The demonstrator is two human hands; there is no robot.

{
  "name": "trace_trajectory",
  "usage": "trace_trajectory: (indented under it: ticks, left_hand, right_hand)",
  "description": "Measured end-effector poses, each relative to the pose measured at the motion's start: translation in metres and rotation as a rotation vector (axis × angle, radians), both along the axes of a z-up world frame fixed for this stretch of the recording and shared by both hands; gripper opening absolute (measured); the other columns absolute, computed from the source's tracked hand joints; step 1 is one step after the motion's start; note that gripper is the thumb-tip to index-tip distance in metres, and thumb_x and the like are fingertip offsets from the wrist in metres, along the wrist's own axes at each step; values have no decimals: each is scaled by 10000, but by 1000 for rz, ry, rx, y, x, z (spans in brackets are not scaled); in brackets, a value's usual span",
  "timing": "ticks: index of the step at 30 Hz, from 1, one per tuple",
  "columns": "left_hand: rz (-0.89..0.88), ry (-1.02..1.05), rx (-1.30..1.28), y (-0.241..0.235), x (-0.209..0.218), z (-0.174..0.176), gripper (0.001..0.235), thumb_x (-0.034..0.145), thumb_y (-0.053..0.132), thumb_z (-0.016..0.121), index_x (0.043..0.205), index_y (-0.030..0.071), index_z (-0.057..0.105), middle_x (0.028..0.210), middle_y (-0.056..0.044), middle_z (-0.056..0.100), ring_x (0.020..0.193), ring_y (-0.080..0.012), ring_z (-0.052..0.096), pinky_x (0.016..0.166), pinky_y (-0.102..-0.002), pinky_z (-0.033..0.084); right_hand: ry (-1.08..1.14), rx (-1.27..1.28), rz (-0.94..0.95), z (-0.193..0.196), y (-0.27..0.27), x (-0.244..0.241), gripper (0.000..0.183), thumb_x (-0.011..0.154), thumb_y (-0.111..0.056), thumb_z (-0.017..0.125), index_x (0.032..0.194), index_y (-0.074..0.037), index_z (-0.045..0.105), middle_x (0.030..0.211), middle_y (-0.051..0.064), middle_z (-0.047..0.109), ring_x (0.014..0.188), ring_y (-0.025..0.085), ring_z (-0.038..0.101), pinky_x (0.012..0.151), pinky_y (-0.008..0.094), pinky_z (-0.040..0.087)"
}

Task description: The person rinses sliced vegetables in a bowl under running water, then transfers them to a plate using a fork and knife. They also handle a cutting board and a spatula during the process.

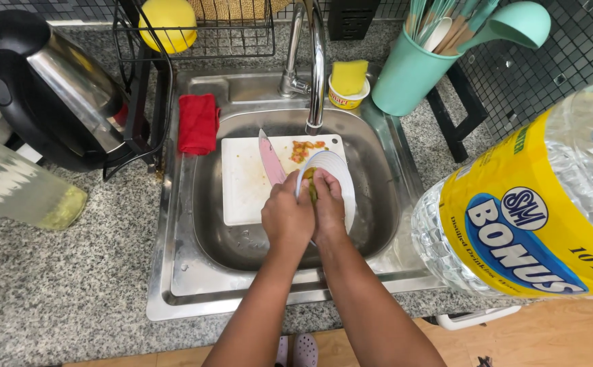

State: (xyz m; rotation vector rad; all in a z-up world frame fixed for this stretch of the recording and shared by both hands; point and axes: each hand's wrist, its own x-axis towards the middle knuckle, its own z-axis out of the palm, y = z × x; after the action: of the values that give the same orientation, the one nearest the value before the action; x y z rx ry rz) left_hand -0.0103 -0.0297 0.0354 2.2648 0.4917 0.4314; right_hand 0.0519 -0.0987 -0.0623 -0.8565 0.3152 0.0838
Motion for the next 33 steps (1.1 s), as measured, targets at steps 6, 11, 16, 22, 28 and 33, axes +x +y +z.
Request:
trace_trajectory:
  ticks: [6, 11, 16, 22, 28, 33]
  left_hand:
    - [-48, -96, 82, -11, -5, 8, 375, 939, 322, 636, 1244, 122, 723, 956, -216, 712, 853, -422, 704, 767, -520, 550]
    - [-61, -143, 108, -16, -7, 6, 394, 928, 307, 646, 1262, 111, 718, 956, -194, 713, 856, -405, 694, 764, -512, 547]
    - [-64, -165, 93, -17, -9, 9, 394, 925, 301, 655, 1271, 123, 722, 973, -172, 718, 882, -386, 692, 783, -499, 545]
    - [-76, -249, 108, -21, -12, 13, 412, 905, 297, 673, 1273, 117, 724, 995, -153, 723, 883, -371, 686, 778, -488, 550]
    - [-102, -259, 242, -30, -20, 16, 434, 891, 312, 684, 1274, 112, 724, 1040, -174, 702, 887, -390, 651, 754, -491, 552]
    - [-118, -243, 238, -33, -23, 12, 444, 908, 324, 681, 1296, 111, 714, 1053, -188, 692, 906, -383, 648, 769, -486, 558]
  right_hand:
    - [-24, -26, -66, -14, -6, 7, 331, 983, -296, 670, 1239, -103, 587, 1134, 45, 652, 1020, 139, 615, 873, 290, 531]
    - [-31, 83, -62, 10, -5, -7, 346, 977, -316, 655, 1244, -114, 566, 1110, 60, 643, 982, 157, 620, 849, 307, 542]
    - [-86, 105, -63, 15, -5, -8, 366, 992, -333, 661, 1256, -105, 548, 1110, 72, 634, 970, 161, 609, 834, 317, 537]
    - [-173, 135, -48, -15, -10, 3, 348, 1009, -279, 612, 1297, -102, 529, 1154, 94, 633, 1007, 188, 620, 889, 344, 546]
    - [-216, 271, 16, -33, -16, 0, 383, 1005, -339, 505, 1333, -146, 470, 1191, 130, 600, 1011, 296, 633, 918, 466, 549]
    - [-299, 292, 40, -48, -22, 1, 398, 1043, -347, 499, 1392, -162, 452, 1227, 110, 599, 1084, 289, 611, 974, 473, 520]
